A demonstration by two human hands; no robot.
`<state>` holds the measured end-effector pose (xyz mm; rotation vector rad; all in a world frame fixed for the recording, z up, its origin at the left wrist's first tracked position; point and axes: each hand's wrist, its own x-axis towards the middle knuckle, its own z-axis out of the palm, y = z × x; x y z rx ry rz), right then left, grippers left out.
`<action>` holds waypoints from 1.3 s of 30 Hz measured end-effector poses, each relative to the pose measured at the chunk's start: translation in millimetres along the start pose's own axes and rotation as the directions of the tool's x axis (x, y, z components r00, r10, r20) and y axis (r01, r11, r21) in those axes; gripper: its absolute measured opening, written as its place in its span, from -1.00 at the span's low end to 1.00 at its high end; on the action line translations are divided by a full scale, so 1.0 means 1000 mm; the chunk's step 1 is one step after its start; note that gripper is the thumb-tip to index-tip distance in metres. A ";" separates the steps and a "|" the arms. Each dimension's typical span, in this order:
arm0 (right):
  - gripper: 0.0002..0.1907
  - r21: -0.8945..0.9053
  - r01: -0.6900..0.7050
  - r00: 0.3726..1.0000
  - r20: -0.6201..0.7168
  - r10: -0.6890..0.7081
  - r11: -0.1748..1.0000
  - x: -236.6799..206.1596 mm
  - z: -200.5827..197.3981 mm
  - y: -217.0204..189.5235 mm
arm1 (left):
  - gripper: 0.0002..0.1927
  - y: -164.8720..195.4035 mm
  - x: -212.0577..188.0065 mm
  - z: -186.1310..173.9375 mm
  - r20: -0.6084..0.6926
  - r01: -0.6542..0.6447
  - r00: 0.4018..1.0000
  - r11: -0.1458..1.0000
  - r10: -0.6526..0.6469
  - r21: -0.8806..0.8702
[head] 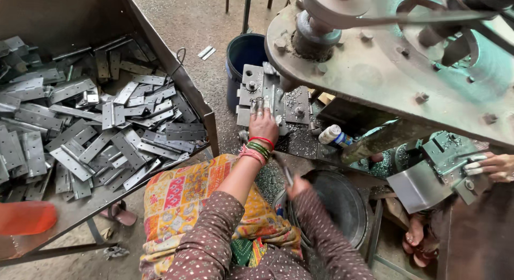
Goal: The person repeatedly picks small metal brackets from a bin, places them into a manual punching machine, and operates the lever to process them. The person then removes the processed brackets and returns them to the bin.
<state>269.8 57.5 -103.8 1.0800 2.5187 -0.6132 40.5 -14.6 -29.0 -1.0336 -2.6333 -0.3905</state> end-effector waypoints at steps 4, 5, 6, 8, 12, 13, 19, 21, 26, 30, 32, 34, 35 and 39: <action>-0.50 -0.086 0.127 0.976 -0.164 -0.139 0.988 -0.011 0.024 0.001 | -0.64 0.001 -0.007 0.000 0.012 0.020 1.000 0.997 -0.020 -0.069; -0.53 -0.010 0.065 0.995 -0.074 -0.066 0.998 -0.008 0.021 0.001 | -0.63 0.001 -0.007 0.000 0.031 0.005 1.000 0.997 -0.003 -0.081; -0.56 0.052 -0.011 1.000 0.015 0.010 0.999 -0.004 0.013 0.002 | -0.62 0.001 -0.005 0.000 0.023 -0.006 1.000 0.999 0.007 -0.048; -0.56 -0.056 0.014 0.999 0.029 -0.012 0.998 0.016 -0.012 -0.002 | -0.59 0.001 0.005 0.001 -0.020 -0.010 1.000 0.999 0.011 0.037; -0.54 -0.115 0.064 0.998 0.023 -0.062 0.991 0.014 -0.015 0.003 | -0.66 0.003 0.031 0.000 0.154 0.064 0.987 0.994 -0.050 -0.086; -0.56 -0.090 0.060 0.997 -0.032 -0.063 0.994 0.008 -0.005 0.003 | -0.66 0.003 0.033 0.000 0.171 0.073 0.984 0.993 -0.056 -0.094; -0.58 -0.061 -0.043 0.999 0.010 0.044 0.997 -0.004 0.016 0.003 | -0.64 -0.010 0.026 -0.026 0.192 0.028 0.981 0.992 -0.005 -0.122; -0.48 -0.118 0.013 0.999 0.032 -0.009 0.993 0.014 -0.013 0.000 | -0.64 -0.018 0.035 -0.032 0.202 0.022 0.979 0.997 -0.006 -0.073; -0.57 -0.003 -0.088 0.991 0.102 0.088 0.996 0.015 -0.020 -0.006 | -0.65 -0.023 0.065 -0.026 0.298 0.052 0.954 0.996 -0.027 -0.077; -0.56 -0.112 0.079 0.972 -0.211 -0.102 0.991 -0.010 0.031 0.004 | -0.63 -0.023 0.068 -0.022 0.191 0.048 0.981 0.994 -0.028 -0.100; -0.52 -0.038 0.168 0.969 -0.176 -0.172 0.985 -0.009 0.033 0.007 | -0.64 -0.025 0.066 -0.027 0.345 0.044 0.938 0.997 -0.021 -0.062; -0.49 0.014 0.117 0.989 -0.092 -0.115 0.993 -0.002 0.016 0.007 | -0.64 -0.026 0.062 -0.034 0.297 0.014 0.955 0.998 0.006 -0.064; -0.50 0.018 0.057 0.998 -0.029 -0.057 0.998 0.002 0.003 0.003 | -0.64 -0.026 0.059 -0.040 0.258 0.009 0.966 0.998 0.006 -0.058; -0.45 0.010 0.020 0.994 -0.107 -0.019 1.000 0.000 -0.045 -0.016 | -0.64 -0.011 0.013 -0.068 0.426 -0.162 0.896 0.985 0.122 0.060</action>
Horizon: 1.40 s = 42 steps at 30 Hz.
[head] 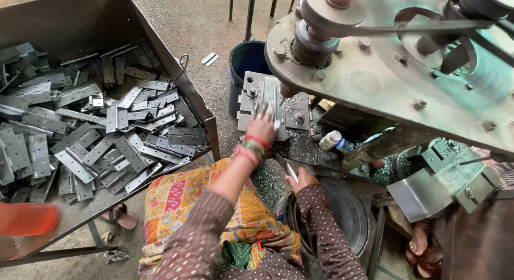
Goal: The person repeatedly picks small metal brackets from a bin, places them into a manual punching machine, and operates the lever to process them. The person then removes the processed brackets and returns them to the bin.
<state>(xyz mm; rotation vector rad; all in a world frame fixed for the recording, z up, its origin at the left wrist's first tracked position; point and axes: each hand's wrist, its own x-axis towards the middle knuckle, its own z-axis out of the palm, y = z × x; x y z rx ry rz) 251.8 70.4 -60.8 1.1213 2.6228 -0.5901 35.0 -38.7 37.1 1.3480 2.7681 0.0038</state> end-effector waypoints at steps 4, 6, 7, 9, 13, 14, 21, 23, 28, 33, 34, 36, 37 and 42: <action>-0.45 -0.093 0.129 0.986 -0.094 -0.138 0.987 -0.009 -0.015 -0.020 | -0.64 0.025 -0.073 0.015 -0.293 -0.010 0.953 0.977 0.075 0.215; -0.46 -0.124 0.115 0.992 -0.041 -0.121 0.986 -0.011 -0.016 -0.025 | -0.62 0.024 -0.090 0.021 -0.568 0.014 0.822 0.996 0.041 0.092; -0.47 -0.134 0.123 0.991 -0.033 -0.129 0.983 -0.012 -0.016 -0.026 | -0.68 0.020 -0.093 0.022 -0.572 -0.071 0.817 0.997 0.075 0.029; -0.49 -0.165 0.145 0.987 -0.046 -0.154 0.976 -0.011 -0.018 -0.027 | -0.80 0.009 -0.088 0.017 -0.612 -0.237 0.779 0.967 0.133 -0.093; -0.52 -0.114 0.063 0.994 0.096 -0.052 0.992 -0.012 -0.023 -0.028 | -0.87 -0.005 -0.069 -0.008 -0.713 -0.284 0.701 0.928 0.030 -0.240; -0.52 -0.120 0.117 0.991 0.075 -0.108 0.986 -0.013 -0.024 -0.029 | -0.87 -0.005 -0.065 -0.014 -0.738 -0.242 0.674 0.937 -0.024 -0.252; -0.52 -0.130 0.045 0.989 0.146 -0.025 0.990 -0.014 -0.030 -0.035 | -0.92 0.016 -0.009 -0.001 -0.576 -0.011 0.817 1.000 0.014 0.008; -0.52 -0.160 0.057 0.991 0.131 -0.036 0.985 -0.014 -0.030 -0.037 | -0.85 0.010 0.008 0.017 -0.484 -0.016 0.875 1.000 0.012 -0.004; -0.49 -0.184 0.083 0.994 0.085 -0.068 0.979 -0.016 -0.026 -0.035 | -0.45 -0.036 0.013 0.042 -0.348 0.158 0.921 0.984 -0.175 -0.077; -0.47 -0.157 0.066 0.980 0.198 -0.034 0.985 -0.008 -0.025 -0.033 | -0.51 -0.049 -0.033 0.026 -0.147 0.235 0.966 0.961 -0.213 0.149; -0.45 -0.161 0.067 0.975 0.221 -0.030 0.985 -0.007 -0.025 -0.033 | -0.38 -0.040 -0.043 0.023 -0.190 0.199 0.964 0.979 -0.187 0.046; -0.41 -0.168 0.066 0.961 0.274 -0.017 0.984 -0.005 -0.026 -0.034 | -0.29 -0.017 -0.058 0.020 -0.275 0.110 0.954 0.993 -0.115 -0.035; -0.39 -0.183 0.078 0.962 0.272 -0.025 0.980 -0.005 -0.026 -0.034 | -0.34 -0.005 -0.062 0.021 -0.319 0.063 0.946 0.998 -0.063 -0.011; -0.40 -0.161 0.080 0.968 0.248 -0.038 0.984 0.000 -0.022 -0.024 | -0.39 0.024 -0.040 0.032 -0.142 0.073 0.985 0.986 -0.095 -0.152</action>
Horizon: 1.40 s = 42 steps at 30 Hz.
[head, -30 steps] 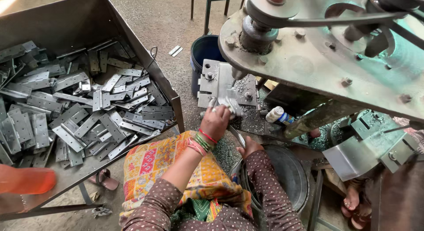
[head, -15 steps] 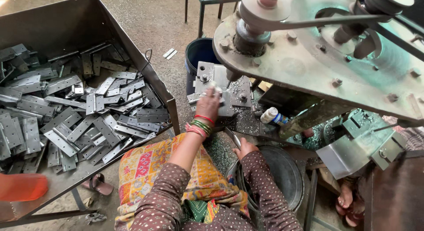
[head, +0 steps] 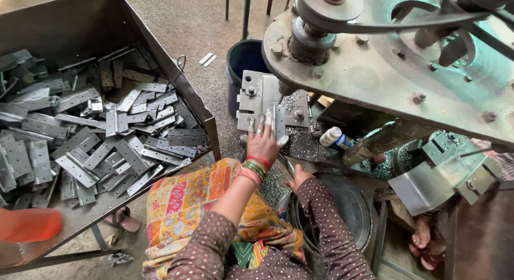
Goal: The person repeatedly picks small metal brackets from a bin, places them into a manual punching machine, and operates the lever to process them. The person then removes the processed brackets and returns them to the bin.
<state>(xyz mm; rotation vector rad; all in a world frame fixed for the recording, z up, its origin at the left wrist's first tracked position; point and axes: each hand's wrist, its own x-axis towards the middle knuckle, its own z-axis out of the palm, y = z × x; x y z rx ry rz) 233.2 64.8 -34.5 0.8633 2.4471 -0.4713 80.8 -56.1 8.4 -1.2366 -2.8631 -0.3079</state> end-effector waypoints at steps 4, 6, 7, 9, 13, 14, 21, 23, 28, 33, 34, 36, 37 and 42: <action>-0.46 0.014 0.016 0.995 -0.098 -0.014 1.000 0.012 0.024 0.015 | -0.51 -0.009 0.030 0.005 -0.134 0.029 0.990 0.998 -0.037 -0.061; -0.49 0.075 0.026 0.983 -0.182 -0.012 0.997 0.014 0.049 0.021 | -0.51 -0.014 0.034 0.003 -0.141 0.014 0.990 0.999 -0.018 -0.030; -0.50 0.096 0.073 0.958 -0.282 -0.043 0.993 0.011 0.065 0.022 | -0.51 -0.015 0.033 0.001 -0.146 0.004 0.989 1.000 -0.005 -0.011; -0.53 0.123 0.161 0.883 -0.462 -0.087 0.979 -0.003 0.098 0.024 | -0.48 -0.017 0.026 0.000 -0.136 -0.007 0.991 1.000 0.004 -0.026; -0.43 0.153 0.083 0.960 -0.276 -0.038 0.985 -0.005 0.095 0.028 | -0.43 -0.018 0.015 0.007 -0.196 -0.054 0.979 0.998 0.048 -0.025; -0.47 0.120 0.077 0.973 -0.224 -0.049 0.990 0.002 0.082 0.028 | -0.50 -0.018 0.017 0.012 -0.207 -0.057 0.977 0.998 0.053 -0.014; -0.54 0.151 -0.006 0.990 -0.136 0.026 0.989 0.017 0.048 0.021 | -0.61 -0.016 0.059 0.036 -0.277 0.035 0.961 0.990 0.003 0.134; -0.51 0.081 -0.036 0.990 -0.135 0.047 0.996 -0.001 0.081 0.019 | -0.61 -0.016 0.060 0.037 -0.296 0.037 0.955 0.990 0.004 0.135; -0.55 0.128 0.016 0.987 -0.158 0.005 0.992 0.001 0.086 0.025 | -0.64 -0.015 0.047 0.032 -0.146 0.000 0.989 0.997 0.012 0.081; -0.50 0.046 0.007 0.997 -0.078 -0.004 0.999 0.025 0.037 0.023 | -0.66 -0.011 0.067 0.029 -0.148 0.039 0.989 0.996 -0.026 0.086; -0.51 0.101 -0.054 0.998 -0.034 0.058 0.993 0.024 0.038 0.021 | -0.67 -0.010 0.073 0.028 -0.169 0.069 0.984 0.997 -0.062 0.035; -0.54 0.149 -0.078 0.993 -0.079 0.091 0.986 0.012 0.053 0.021 | -0.65 -0.009 0.079 0.026 -0.250 0.071 0.967 0.996 -0.057 0.050; -0.55 0.142 -0.040 0.984 -0.167 0.064 0.989 0.004 0.064 0.020 | -0.64 -0.008 0.080 0.024 -0.287 0.071 0.957 0.996 -0.052 0.056; -0.51 0.084 0.069 0.978 -0.203 -0.051 0.994 0.007 0.060 0.022 | -0.70 -0.011 0.065 0.021 -0.142 0.019 0.990 1.000 -0.021 -0.014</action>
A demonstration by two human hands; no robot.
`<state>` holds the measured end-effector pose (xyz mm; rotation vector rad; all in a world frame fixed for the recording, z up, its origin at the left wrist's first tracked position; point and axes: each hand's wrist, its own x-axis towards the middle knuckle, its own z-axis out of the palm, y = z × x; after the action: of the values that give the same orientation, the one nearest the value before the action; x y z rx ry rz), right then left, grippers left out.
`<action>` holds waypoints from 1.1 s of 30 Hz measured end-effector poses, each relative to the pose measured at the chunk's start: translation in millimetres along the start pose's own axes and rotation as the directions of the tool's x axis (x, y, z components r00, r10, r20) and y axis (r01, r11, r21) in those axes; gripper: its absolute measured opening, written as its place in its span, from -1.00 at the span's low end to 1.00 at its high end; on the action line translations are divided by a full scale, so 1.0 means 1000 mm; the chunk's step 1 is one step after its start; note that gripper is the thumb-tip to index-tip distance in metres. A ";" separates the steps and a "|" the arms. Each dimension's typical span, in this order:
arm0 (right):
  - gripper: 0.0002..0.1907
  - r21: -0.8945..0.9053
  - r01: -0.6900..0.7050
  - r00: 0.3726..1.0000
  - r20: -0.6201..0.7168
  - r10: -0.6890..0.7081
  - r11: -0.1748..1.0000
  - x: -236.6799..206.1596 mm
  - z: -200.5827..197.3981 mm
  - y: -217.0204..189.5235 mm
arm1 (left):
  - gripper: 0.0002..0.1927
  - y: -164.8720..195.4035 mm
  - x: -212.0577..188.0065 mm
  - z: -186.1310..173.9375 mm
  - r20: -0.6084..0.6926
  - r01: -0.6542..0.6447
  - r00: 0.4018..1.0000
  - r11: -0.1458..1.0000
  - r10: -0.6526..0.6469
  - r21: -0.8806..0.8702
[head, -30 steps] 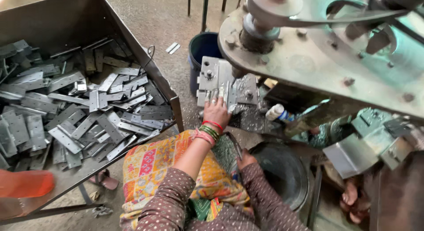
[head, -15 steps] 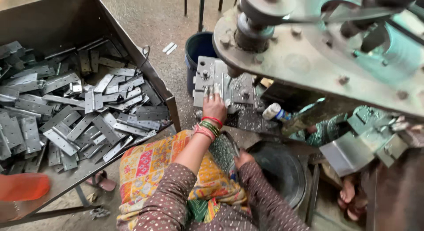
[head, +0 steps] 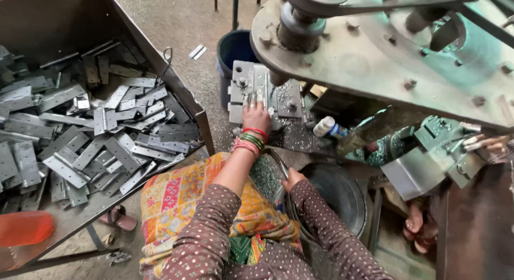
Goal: The person repeatedly picks small metal brackets from a bin, places them into a manual punching machine, and operates the lever to process them. The person then removes the processed brackets and returns them to the bin.
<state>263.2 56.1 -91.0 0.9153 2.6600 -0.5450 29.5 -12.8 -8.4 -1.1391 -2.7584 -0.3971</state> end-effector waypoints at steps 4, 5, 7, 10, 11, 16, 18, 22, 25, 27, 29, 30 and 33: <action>-0.47 -0.065 -0.112 0.974 0.192 0.123 0.992 0.022 -0.028 -0.009 | -0.70 -0.004 0.000 0.000 -0.139 0.006 0.990 0.998 0.002 0.056; -0.49 -0.057 -0.119 0.964 0.231 0.129 0.991 0.022 -0.027 -0.010 | -0.70 -0.004 0.002 0.000 -0.138 0.006 0.990 0.998 0.002 0.057; -0.59 0.042 -0.208 0.966 0.166 0.199 0.977 0.004 -0.007 -0.009 | -0.71 -0.004 0.005 0.000 -0.138 0.000 0.990 0.999 0.007 0.052; -0.62 0.001 -0.125 0.991 -0.044 0.125 0.992 -0.023 0.024 -0.005 | -0.72 -0.004 0.004 0.001 -0.088 -0.016 0.996 1.000 0.016 -0.002; -0.61 -0.052 -0.048 0.991 -0.130 0.040 0.997 -0.023 0.027 -0.004 | -0.72 -0.004 0.004 0.001 -0.073 -0.008 0.997 1.000 0.008 0.000; -0.54 -0.028 -0.022 0.997 0.074 0.024 0.999 0.013 -0.012 0.002 | -0.72 -0.010 0.012 -0.001 -0.113 -0.027 0.993 0.995 0.038 0.096; -0.53 -0.014 -0.097 0.983 0.156 0.098 0.995 0.019 -0.023 0.000 | -0.71 -0.013 0.021 -0.003 -0.050 0.010 0.999 0.999 -0.008 0.043; -0.58 0.015 -0.062 0.997 -0.038 0.062 0.998 0.000 0.010 0.006 | -0.72 -0.016 0.030 -0.007 -0.090 0.012 0.996 0.997 -0.006 0.072; -0.61 -0.036 0.017 0.993 -0.119 -0.021 0.999 -0.009 0.027 0.012 | -0.68 -0.016 0.028 -0.007 -0.344 0.036 0.938 0.979 0.036 0.200; -0.59 -0.051 -0.023 1.000 -0.012 0.023 0.998 -0.008 0.018 0.012 | -0.68 -0.016 0.025 -0.009 -0.028 0.021 0.999 0.997 -0.020 0.068; -0.56 -0.093 -0.060 0.992 0.102 0.069 0.994 0.012 -0.005 0.008 | -0.67 -0.017 0.024 -0.009 0.048 0.022 0.999 0.999 -0.024 0.032; -0.53 -0.093 -0.033 0.994 0.097 0.042 0.995 0.019 -0.019 0.006 | -0.67 -0.017 0.025 -0.009 -0.011 0.006 1.000 0.998 -0.005 0.056; -0.51 -0.031 -0.019 0.996 0.090 0.022 0.999 0.014 -0.033 -0.002 | -0.67 -0.015 0.030 -0.014 -0.068 0.002 0.998 0.997 0.003 0.071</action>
<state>246.6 76.2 -66.4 0.8872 2.5687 -0.5277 -2.2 -6.7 8.3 -1.0890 -2.6905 -0.3282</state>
